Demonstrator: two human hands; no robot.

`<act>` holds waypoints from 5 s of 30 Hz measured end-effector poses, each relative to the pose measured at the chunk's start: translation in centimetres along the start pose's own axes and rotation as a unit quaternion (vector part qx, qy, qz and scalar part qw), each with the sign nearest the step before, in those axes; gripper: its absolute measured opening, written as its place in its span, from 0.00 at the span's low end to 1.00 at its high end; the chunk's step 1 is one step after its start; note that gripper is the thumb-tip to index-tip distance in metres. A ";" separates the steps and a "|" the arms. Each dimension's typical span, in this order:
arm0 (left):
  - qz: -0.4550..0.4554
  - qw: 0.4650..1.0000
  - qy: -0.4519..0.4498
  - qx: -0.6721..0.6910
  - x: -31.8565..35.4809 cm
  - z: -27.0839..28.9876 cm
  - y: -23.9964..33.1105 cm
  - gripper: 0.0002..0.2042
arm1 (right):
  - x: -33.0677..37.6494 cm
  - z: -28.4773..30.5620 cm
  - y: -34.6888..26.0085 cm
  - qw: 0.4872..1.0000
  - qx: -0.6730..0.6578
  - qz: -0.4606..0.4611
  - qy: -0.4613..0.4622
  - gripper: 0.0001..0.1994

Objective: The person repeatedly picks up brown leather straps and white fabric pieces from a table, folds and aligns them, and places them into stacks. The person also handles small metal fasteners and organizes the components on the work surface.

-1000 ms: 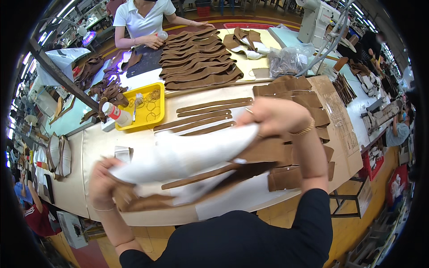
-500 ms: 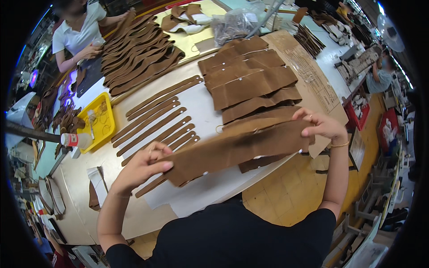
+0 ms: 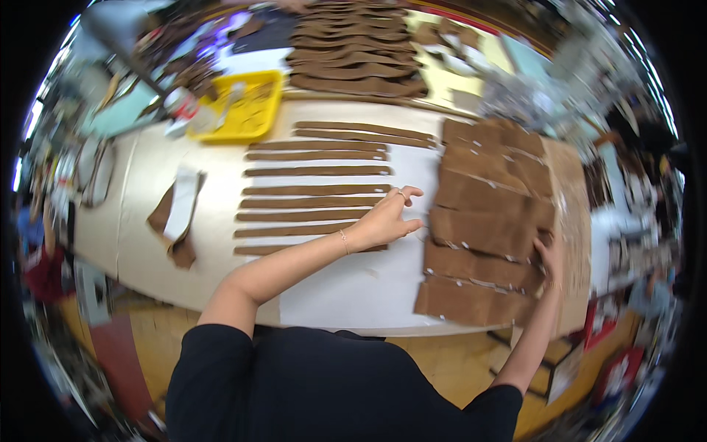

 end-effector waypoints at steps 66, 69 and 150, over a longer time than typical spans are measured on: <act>0.078 0.893 -0.160 0.414 11.3 10.9 5.3 0.29 | 9.8 -7.0 -33.6 0.748 -0.631 0.204 0.027 0.15; 0.095 0.929 -0.143 0.329 10.0 12.8 4.3 0.27 | 11.6 -5.9 -31.2 0.919 -0.305 0.166 -0.187 0.08; 0.351 0.737 0.400 -0.417 33.1 21.3 -22.8 0.16 | 3.1 0.6 -13.0 0.964 -0.236 -0.088 0.082 0.06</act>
Point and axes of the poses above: each hand's wrist, its own x-axis away from the middle knuckle, its own z-axis out of the back of the hand, y = z × x, the point moved 8 cm from there along -x, towards the middle knuckle, and after that the axes turned 14 degrees about -x, right-handed, at the moved point
